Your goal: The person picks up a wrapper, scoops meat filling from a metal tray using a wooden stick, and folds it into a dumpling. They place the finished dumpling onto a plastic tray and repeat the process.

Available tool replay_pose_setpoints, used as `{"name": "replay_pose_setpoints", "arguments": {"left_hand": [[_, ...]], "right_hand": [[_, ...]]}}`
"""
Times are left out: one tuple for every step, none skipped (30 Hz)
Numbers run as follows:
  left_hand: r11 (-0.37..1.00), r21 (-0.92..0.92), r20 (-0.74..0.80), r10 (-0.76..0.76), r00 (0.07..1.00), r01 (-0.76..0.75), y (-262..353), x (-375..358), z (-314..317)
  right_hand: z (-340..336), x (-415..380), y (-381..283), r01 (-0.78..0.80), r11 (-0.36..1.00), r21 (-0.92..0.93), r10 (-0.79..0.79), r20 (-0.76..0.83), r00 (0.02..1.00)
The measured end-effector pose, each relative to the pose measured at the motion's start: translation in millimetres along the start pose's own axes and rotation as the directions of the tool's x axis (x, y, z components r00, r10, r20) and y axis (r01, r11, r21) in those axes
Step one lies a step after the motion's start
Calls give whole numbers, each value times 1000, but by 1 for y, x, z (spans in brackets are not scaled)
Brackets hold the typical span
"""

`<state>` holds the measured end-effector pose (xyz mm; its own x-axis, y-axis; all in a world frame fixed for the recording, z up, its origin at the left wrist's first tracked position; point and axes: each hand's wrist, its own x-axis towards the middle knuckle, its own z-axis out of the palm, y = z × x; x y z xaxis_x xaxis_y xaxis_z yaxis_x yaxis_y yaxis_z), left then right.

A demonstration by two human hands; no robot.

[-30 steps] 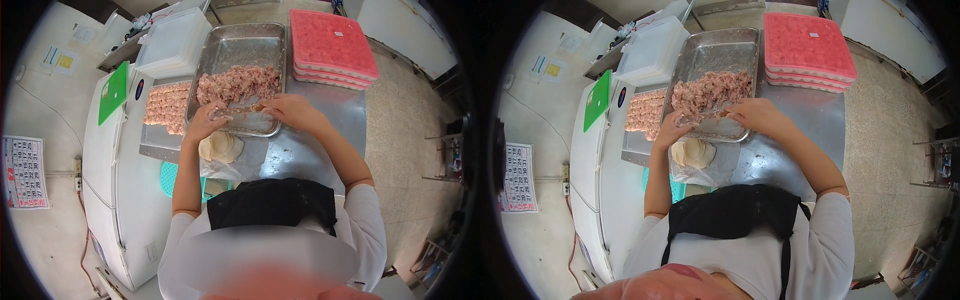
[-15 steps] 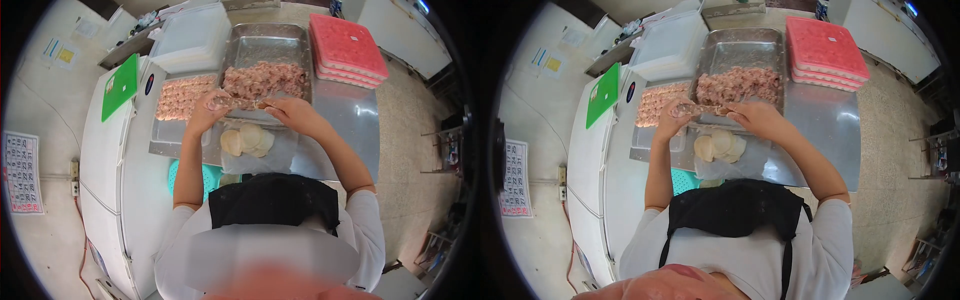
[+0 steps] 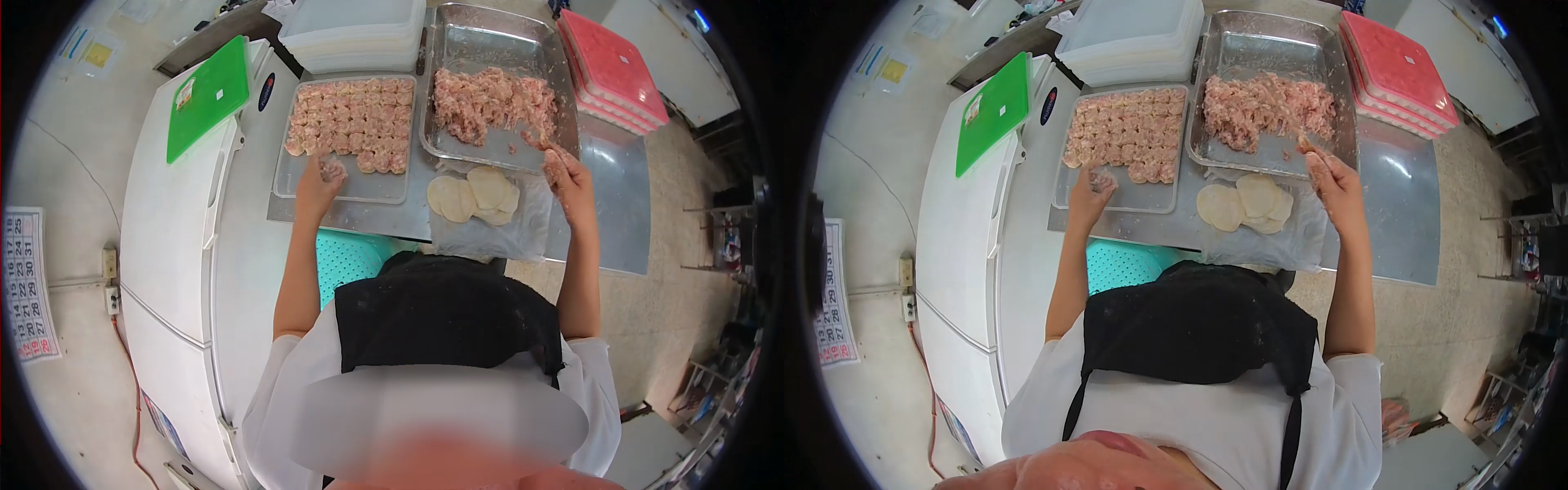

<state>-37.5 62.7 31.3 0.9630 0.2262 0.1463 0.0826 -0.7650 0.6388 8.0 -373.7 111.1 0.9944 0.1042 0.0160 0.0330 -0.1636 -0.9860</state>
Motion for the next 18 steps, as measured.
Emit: {"name": "replay_pose_setpoints", "arguments": {"left_hand": [[993, 1, 5, -117, 993, 117, 8, 3, 3], [994, 0, 18, -111, 994, 111, 5, 7, 10], [995, 78, 23, -56, 998, 55, 1, 12, 18], [988, 152, 28, -1, 1000, -3, -2, 15, 24], [989, 146, 35, 7, 999, -12, -5, 17, 28], [991, 105, 52, 75, 996, -80, -4, 15, 31], [987, 62, 68, 143, 987, -147, -3, 15, 34], [986, 52, 76, 153, 985, -157, -3, 16, 38], [990, 32, 61, 137, 989, -139, -5, 19, 41], [993, 12, 50, 120, 992, -121, -7, 22, 45], [992, 3, 66, 129, 989, -130, -9, 25, 48], [992, 27, 64, 124, 990, -126, -7, 28, 49], [991, 52, 62, 120, 991, -123, -4, 30, 49], [991, 44, 77, 127, 989, -130, -1, 31, 48], [989, 10, 82, 149, 985, -150, 4, 29, 46], [986, -24, 82, 169, 982, -168, 7, 26, 43], [985, -30, 86, 172, 981, -170, 9, 24, 38], [983, -19, 111, 184, 977, -183, 10, 20, 33]], "right_hand": [[3, -5, -1, -27, 999, 35, 29, -53, 998], [4, -10, -4, -35, 999, 34, 37, -65, 997], [4, -14, -10, -35, 999, 31, 37, -47, 998], [4, -17, -15, -34, 999, 28, 34, -28, 999], [4, -19, -17, -35, 999, 23, 35, -39, 999], [5, -22, -20, -40, 999, 8, 40, -64, 997], [5, -24, -22, -46, 999, -7, 45, -90, 995], [3, -24, -21, -49, 999, -13, 47, -104, 993], [0, -23, -15, -42, 997, -66, 34, -115, 993], [-4, -23, -9, -39, 992, -118, 24, -126, 992], [-7, -21, -5, -50, 991, -122, 32, -144, 989], [-11, -17, 0, -37, 984, -173, 20, -99, 995], [-17, -11, 3, -23, 975, -222, 11, -52, 999], [-25, -3, 5, -36, 973, -227, 21, -67, 998], [-34, 8, 7, 57, 856, -514, -58, 15, 998], [-44, 20, 9, 162, 651, -742, -106, 123, 987], [-53, 32, 7, 157, 647, -746, -104, 118, 988], [-63, 44, 2, 209, 458, -864, -63, 203, 977]]}}
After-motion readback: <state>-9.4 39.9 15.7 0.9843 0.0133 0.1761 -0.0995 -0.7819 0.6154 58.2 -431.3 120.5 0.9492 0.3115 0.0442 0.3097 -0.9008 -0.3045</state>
